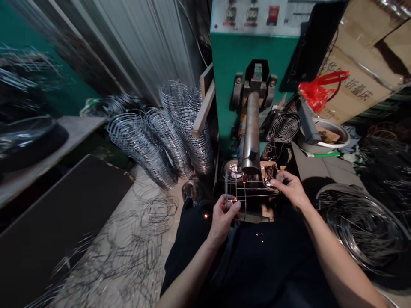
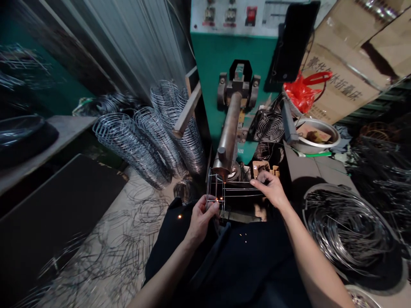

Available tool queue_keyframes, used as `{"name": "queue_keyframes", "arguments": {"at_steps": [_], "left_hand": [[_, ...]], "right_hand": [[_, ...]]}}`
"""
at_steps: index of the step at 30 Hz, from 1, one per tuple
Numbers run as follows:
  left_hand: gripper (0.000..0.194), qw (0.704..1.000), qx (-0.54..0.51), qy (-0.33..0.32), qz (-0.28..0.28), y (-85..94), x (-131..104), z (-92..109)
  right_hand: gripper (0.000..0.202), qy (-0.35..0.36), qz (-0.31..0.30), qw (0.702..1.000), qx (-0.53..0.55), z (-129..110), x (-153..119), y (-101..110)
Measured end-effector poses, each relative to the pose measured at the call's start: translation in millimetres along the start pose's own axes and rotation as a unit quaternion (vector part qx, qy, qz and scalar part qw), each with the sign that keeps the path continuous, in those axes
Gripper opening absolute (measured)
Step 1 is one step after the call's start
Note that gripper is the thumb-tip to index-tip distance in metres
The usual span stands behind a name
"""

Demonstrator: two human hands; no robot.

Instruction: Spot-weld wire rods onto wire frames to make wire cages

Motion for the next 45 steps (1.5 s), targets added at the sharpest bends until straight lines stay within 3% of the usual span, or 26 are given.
{"name": "queue_keyframes", "arguments": {"at_steps": [3, 6, 16, 24, 33, 45], "left_hand": [[0.045, 1.000, 0.011, 0.014, -0.007, -0.6, -2, 3], [0.051, 1.000, 0.015, 0.009, -0.005, -1.7, -4, 5], [0.048, 0.999, -0.008, -0.038, 0.036, -2.5, 0, -5], [0.048, 0.998, -0.008, -0.054, 0.036, -0.7, 10, 4], [0.053, 0.998, -0.007, -0.035, 0.051, -6.1, 20, 8], [0.048, 0.999, 0.005, -0.041, 0.031, -8.4, 31, 8]], "right_hand": [[0.035, 0.096, 0.097, 0.990, -0.024, -4, -18, 4], [0.028, 0.156, 0.106, 0.981, -0.043, -3, -36, -3], [0.038, 0.149, 0.085, 0.984, -0.037, -8, -32, -17], [0.037, 0.153, 0.078, 0.984, -0.040, 5, -20, -19], [0.040, 0.167, 0.078, 0.982, -0.036, 0, -8, -15], [0.039, 0.173, 0.087, 0.980, -0.038, 3, 5, -14]]}}
Point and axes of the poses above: each hand's wrist, its own x-axis towards the middle knuckle, its own y-axis out of the back of the hand, z = x × y, the point moved 5 cm from there along x, towards the middle knuckle, and after that the axes turned 8 degrees about x, right-handed, at the moved point
